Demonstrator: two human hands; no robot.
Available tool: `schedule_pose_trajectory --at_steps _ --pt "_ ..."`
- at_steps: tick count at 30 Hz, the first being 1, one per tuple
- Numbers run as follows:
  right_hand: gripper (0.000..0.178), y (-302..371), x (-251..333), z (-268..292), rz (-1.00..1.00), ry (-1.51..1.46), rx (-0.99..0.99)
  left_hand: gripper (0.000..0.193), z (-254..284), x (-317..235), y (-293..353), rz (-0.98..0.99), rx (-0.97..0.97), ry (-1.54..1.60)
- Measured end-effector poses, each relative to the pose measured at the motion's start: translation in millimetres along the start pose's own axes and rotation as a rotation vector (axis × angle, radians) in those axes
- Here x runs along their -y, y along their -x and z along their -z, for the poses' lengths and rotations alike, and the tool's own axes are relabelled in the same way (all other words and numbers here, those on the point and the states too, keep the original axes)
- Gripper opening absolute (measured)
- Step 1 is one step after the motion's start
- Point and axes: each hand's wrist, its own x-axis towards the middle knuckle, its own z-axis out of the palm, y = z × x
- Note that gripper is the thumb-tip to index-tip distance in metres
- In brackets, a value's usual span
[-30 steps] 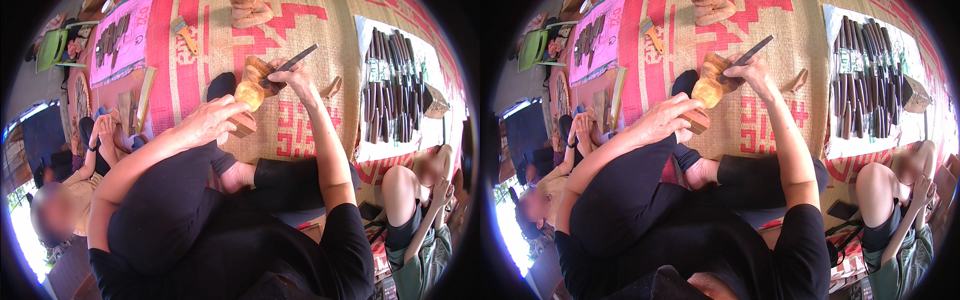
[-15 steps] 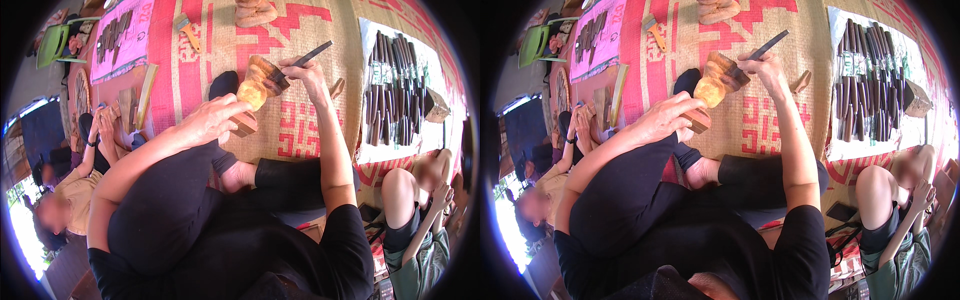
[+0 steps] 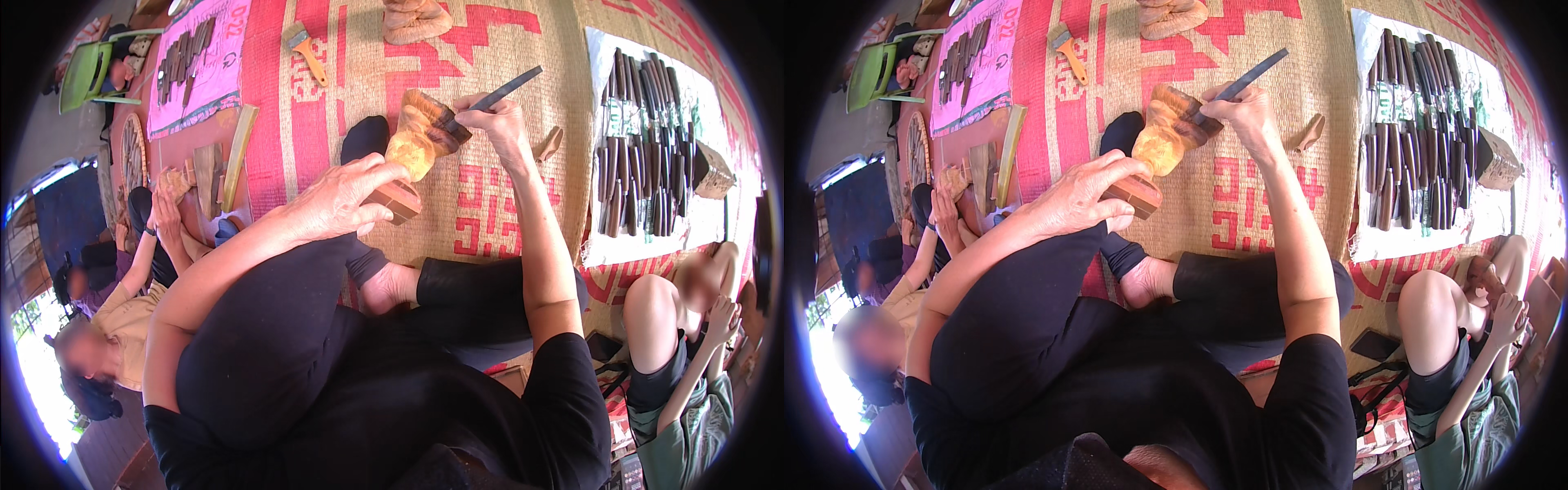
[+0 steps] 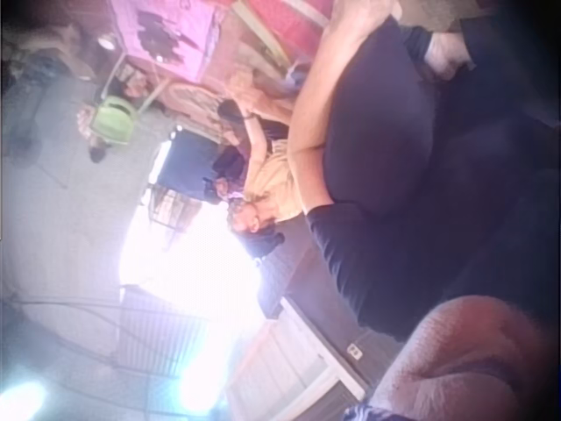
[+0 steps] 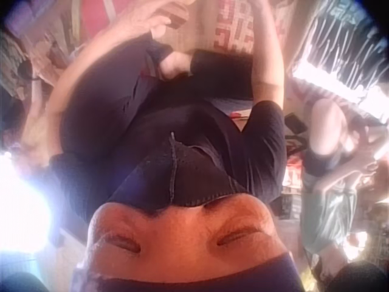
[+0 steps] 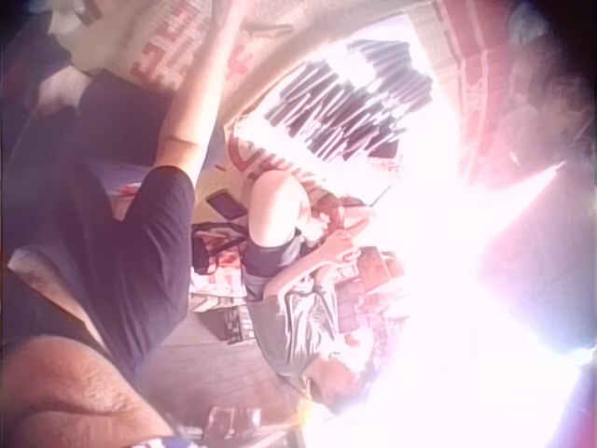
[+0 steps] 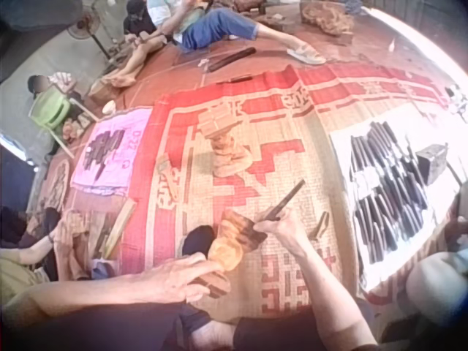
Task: The person sits on a mat and uses a chisel to carve a small wooden object held in their left hand. They repeatedly scrape and shape the wood, rotating it to work on different sides. Other people are visible nearby, also engaged in similar carving activities.
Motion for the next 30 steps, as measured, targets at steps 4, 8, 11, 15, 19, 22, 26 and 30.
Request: schedule_pose_trajectory --at_steps 4,8,11,15,19,22,26,30 --pt "0.024 4 8 -10 -0.061 -0.106 0.073 0.046 0 4 -1 -0.036 -0.011 -0.022" --pt "0.028 9 8 -20 -0.208 -0.106 0.079 0.043 3 -8 -2 0.127 0.077 0.188" --pt "0.022 5 4 -19 -0.22 -0.11 0.09 0.042 0 -2 0 0.068 0.041 0.189" --pt "0.015 -4 -11 -6 -0.187 -0.135 0.051 0.044 0 1 -2 -0.039 0.006 0.094" --pt "0.016 -1 -5 -9 -0.142 -0.087 0.069 0.046 0 3 -1 -0.009 0.002 0.134" --pt "0.017 5 0 -20 -0.188 -0.098 0.083 0.047 -2 7 -1 -0.024 -0.026 0.123" --pt "0.018 -5 -11 -9 -0.121 -0.062 0.057 0.047 -1 4 -2 -0.019 -0.017 0.073" --pt "0.017 0 -5 -9 -0.095 -0.101 0.064 0.047 4 -4 -2 0.12 0.055 0.219"
